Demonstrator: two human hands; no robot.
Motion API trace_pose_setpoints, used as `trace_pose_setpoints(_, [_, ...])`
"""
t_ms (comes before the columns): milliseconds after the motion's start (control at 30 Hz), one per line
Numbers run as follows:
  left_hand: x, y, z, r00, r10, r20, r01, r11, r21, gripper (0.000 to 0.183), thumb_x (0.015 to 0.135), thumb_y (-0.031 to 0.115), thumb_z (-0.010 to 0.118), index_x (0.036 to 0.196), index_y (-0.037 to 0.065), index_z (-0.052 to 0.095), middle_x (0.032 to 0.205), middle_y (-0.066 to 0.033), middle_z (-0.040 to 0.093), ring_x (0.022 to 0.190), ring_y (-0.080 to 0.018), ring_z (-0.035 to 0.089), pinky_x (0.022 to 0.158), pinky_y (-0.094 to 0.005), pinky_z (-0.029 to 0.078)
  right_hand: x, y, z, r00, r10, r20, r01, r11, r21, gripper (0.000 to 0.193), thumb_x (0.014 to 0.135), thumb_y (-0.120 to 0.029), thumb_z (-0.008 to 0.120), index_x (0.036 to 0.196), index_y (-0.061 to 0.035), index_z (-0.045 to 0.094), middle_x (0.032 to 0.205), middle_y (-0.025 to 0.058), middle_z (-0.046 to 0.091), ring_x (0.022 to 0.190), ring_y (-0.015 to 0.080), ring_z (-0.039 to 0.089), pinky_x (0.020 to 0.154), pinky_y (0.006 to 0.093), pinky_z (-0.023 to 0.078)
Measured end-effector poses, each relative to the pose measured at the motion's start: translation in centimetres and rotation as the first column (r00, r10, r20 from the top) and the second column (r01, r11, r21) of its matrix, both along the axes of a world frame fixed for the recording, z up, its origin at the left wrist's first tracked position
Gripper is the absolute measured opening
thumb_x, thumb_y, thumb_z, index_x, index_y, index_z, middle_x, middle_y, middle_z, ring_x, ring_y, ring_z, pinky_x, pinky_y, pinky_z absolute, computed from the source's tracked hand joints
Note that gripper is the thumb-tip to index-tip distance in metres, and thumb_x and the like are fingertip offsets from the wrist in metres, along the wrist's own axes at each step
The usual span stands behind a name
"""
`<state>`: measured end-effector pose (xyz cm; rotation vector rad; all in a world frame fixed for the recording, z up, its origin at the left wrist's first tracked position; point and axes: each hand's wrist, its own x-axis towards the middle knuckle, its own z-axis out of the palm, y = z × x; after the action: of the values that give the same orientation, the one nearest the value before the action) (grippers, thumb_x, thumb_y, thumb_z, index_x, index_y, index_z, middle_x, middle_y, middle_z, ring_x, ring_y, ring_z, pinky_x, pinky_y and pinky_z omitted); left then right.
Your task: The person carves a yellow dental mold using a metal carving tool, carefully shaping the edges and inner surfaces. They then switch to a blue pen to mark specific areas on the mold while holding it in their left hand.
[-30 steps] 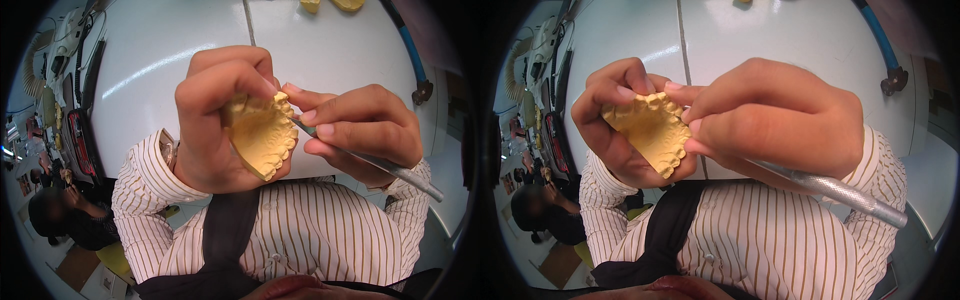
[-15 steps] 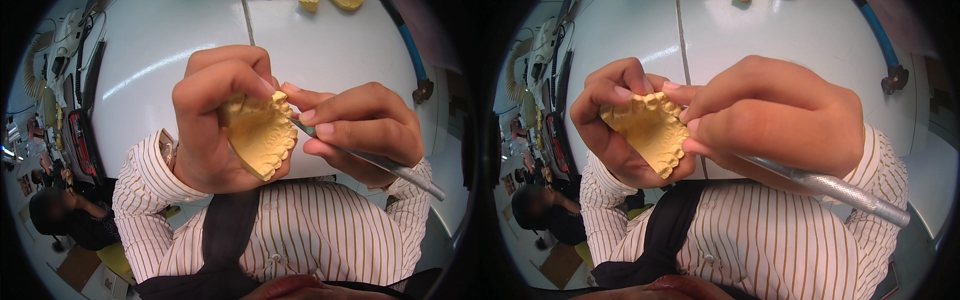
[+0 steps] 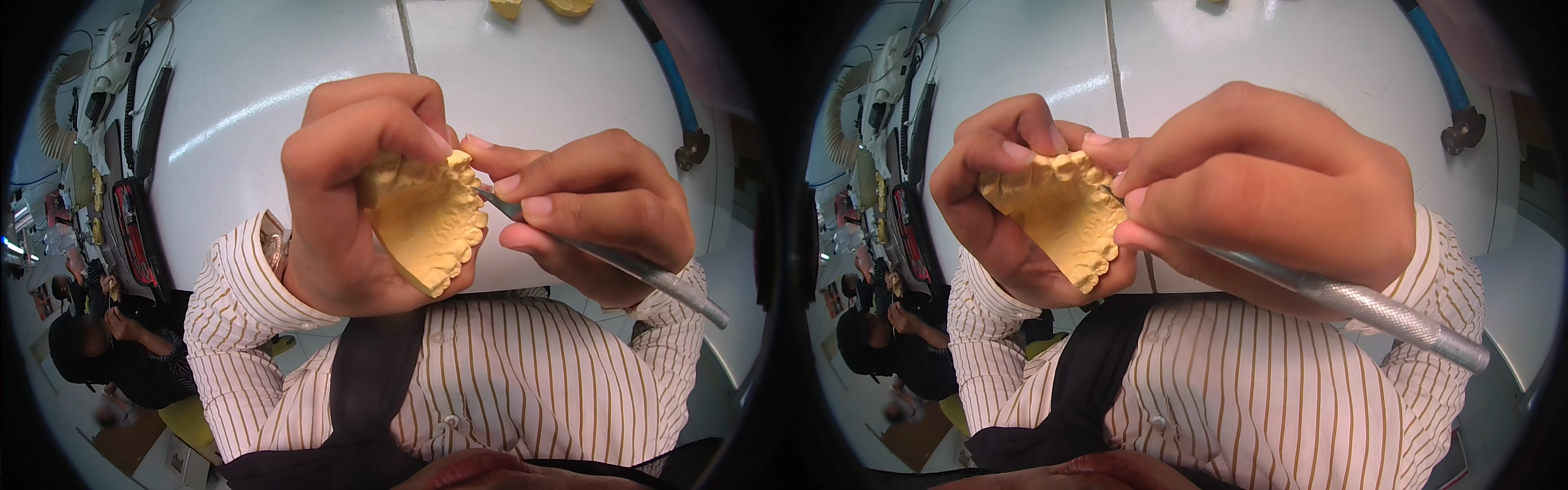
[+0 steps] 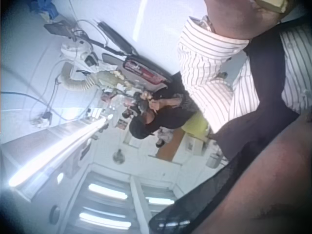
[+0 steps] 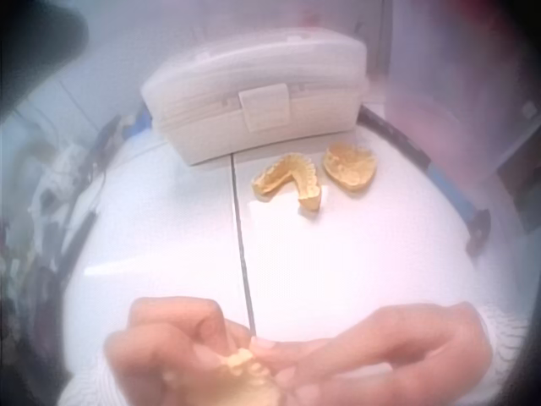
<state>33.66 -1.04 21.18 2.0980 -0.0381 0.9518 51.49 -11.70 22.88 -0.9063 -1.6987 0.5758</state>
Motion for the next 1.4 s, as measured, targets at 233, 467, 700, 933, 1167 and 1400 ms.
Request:
trace_pose_setpoints(233, [0.06,0.23,0.04,1.000,-0.010,0.006,0.010,1.000,0.012,0.085,0.058,0.020,0.086,0.118,0.002,0.028,0.109,-0.0185,0.039,0.091,-0.0184,0.044,0.077,-0.0318,0.053,0.14,0.05,-0.06,1.000,0.021,0.002,-0.021,1.000,0.001,0.023,0.075,0.004,0.068,0.094,0.0019,0.054,0.089,0.0164,0.057,0.086,0.0213,0.064,0.083,0.0456,0.055])
trace_pose_setpoints(467, [0.17,0.32,0.07,1.000,-0.011,0.027,0.010,1.000,0.023,0.083,0.058,0.021,0.086,0.116,0.001,0.030,0.107,-0.0191,0.040,0.089,-0.0178,0.044,0.075,-0.0306,0.053,0.14,-0.01,-0.16,0.999,0.027,-0.027,-0.026,1.000,0.002,0.023,0.075,0.006,0.067,0.094,0.0021,0.054,0.087,0.0166,0.056,0.084,0.0209,0.064,0.083,0.0460,0.055])
trace_pose_setpoints(700, [0.27,0.36,-0.03,0.999,-0.005,0.045,0.004,0.999,0.032,0.082,0.058,0.022,0.086,0.115,0.001,0.031,0.106,-0.0193,0.041,0.088,-0.0170,0.045,0.073,-0.0288,0.054,0.14,0.21,-0.20,0.999,0.033,-0.032,-0.033,0.999,0.006,0.023,0.075,0.006,0.067,0.093,0.0020,0.054,0.088,0.0167,0.057,0.083,0.0211,0.064,0.083,0.0467,0.055])
trace_pose_setpoints(933, [0.07,0.29,0.09,1.000,-0.009,0.014,0.009,1.000,0.009,0.083,0.058,0.020,0.086,0.116,0.003,0.029,0.107,-0.0188,0.040,0.089,-0.0172,0.045,0.076,-0.0308,0.054,-0.11,0.06,-0.15,0.999,0.012,-0.036,-0.013,1.000,-0.024,0.021,0.076,0.003,0.068,0.092,0.0014,0.054,0.089,0.0163,0.057,0.083,0.0209,0.064,0.082,0.0464,0.055])
trace_pose_setpoints(1167, [-0.14,0.39,0.43,0.999,-0.027,-0.036,0.027,1.000,-0.001,0.082,0.059,0.018,0.085,0.117,0.004,0.028,0.109,-0.0187,0.039,0.092,-0.0180,0.045,0.077,-0.0323,0.054,-0.15,0.17,-0.13,1.000,0.003,-0.021,-0.004,1.000,-0.019,0.023,0.076,0.004,0.068,0.093,0.0008,0.054,0.089,0.0162,0.057,0.083,0.0210,0.064,0.082,0.0462,0.055])
trace_pose_setpoints(1400, [-0.18,0.41,0.27,0.999,-0.026,-0.032,0.026,1.000,-0.005,0.083,0.059,0.019,0.086,0.117,0.003,0.029,0.108,-0.0189,0.040,0.091,-0.0183,0.045,0.076,-0.0317,0.053,-0.23,0.18,-0.16,1.000,-0.006,-0.022,0.006,1.000,-0.006,0.022,0.075,0.004,0.068,0.093,0.0010,0.054,0.089,0.0165,0.057,0.082,0.0213,0.064,0.081,0.0463,0.055])
